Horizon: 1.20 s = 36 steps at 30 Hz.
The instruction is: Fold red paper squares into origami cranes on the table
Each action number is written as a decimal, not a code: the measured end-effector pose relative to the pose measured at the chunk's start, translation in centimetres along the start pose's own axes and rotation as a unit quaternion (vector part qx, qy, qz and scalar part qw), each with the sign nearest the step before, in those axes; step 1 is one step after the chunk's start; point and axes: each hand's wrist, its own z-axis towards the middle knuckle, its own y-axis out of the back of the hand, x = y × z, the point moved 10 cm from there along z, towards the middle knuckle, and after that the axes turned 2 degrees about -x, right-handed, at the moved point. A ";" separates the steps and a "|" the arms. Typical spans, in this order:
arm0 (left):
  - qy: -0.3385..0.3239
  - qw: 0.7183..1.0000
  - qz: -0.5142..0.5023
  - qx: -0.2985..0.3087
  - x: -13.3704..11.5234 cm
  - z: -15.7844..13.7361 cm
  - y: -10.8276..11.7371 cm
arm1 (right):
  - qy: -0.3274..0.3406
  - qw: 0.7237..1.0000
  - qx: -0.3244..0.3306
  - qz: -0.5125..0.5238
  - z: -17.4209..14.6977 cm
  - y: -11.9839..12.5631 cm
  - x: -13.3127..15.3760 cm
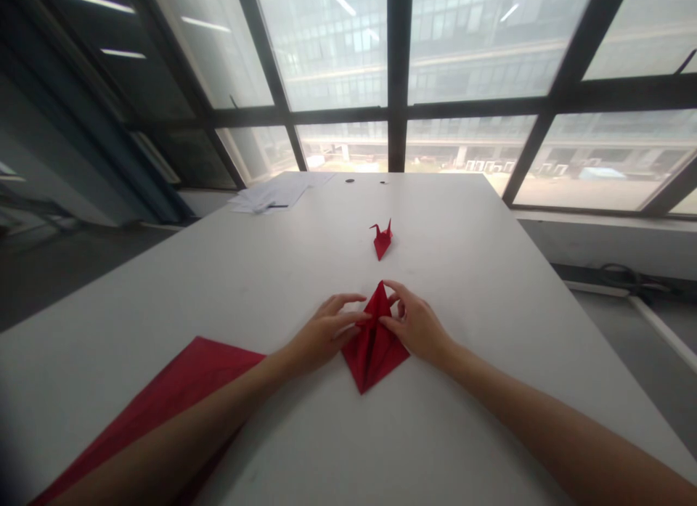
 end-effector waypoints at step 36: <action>-0.101 0.990 0.053 0.087 -3.2 -1.1 -1.4 | 0.114 0.952 0.114 -0.261 -2.5 -1.8 2.7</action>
